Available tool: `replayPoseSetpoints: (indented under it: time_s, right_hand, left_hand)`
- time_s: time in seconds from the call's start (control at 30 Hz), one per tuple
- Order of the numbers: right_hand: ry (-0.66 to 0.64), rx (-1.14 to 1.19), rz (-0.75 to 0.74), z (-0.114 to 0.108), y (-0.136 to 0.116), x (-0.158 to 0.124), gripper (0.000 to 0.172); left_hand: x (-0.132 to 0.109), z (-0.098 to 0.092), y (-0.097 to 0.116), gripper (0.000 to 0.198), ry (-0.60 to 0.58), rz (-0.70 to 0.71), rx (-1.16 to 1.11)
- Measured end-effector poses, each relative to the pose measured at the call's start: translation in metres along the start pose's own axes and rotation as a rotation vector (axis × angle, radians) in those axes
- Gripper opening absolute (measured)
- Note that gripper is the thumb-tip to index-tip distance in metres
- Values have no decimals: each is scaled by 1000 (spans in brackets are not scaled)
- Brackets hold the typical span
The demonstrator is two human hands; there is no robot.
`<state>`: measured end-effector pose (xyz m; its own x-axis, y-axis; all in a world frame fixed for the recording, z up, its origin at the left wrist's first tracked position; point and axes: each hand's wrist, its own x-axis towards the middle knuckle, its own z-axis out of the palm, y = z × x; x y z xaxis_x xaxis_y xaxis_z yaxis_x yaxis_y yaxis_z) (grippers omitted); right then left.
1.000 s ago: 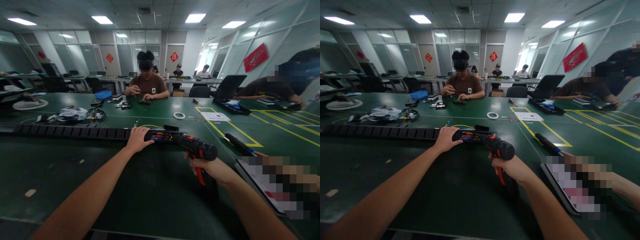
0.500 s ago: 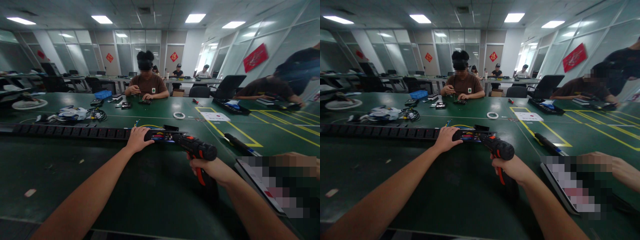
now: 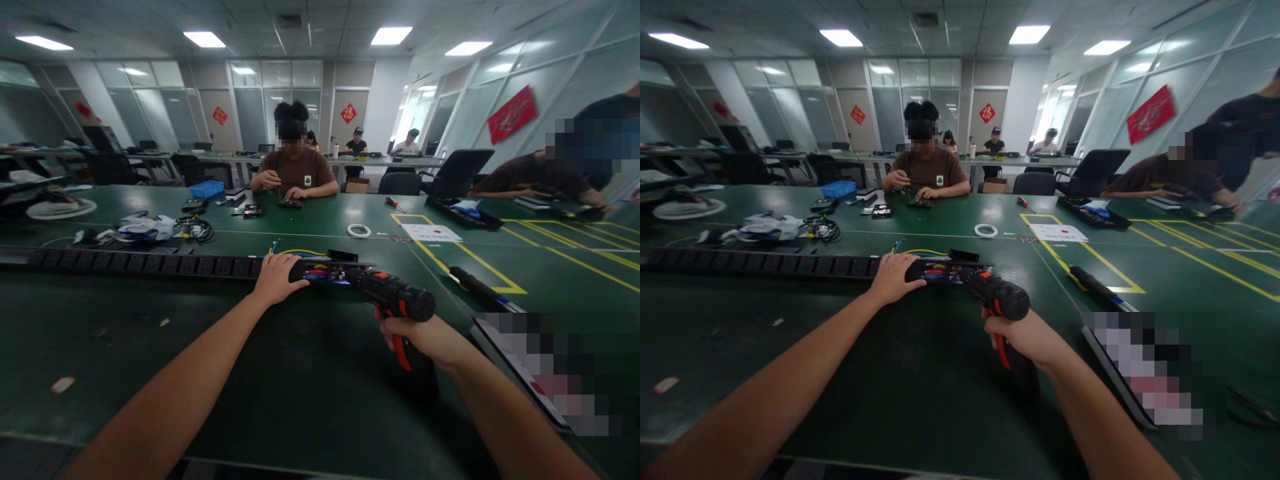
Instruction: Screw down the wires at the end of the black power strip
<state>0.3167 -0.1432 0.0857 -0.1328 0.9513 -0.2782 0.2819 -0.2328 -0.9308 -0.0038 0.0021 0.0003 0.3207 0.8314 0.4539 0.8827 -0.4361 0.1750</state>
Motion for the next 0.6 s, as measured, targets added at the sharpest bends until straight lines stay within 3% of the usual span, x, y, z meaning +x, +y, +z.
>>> replayPoseSetpoints:
  time_s: [0.6]
  right_hand:
    - [-25, 12, -12, -1, -1, -3, 40]
  left_hand:
    - [0, 3, -3, 63, 22, 15, 1]
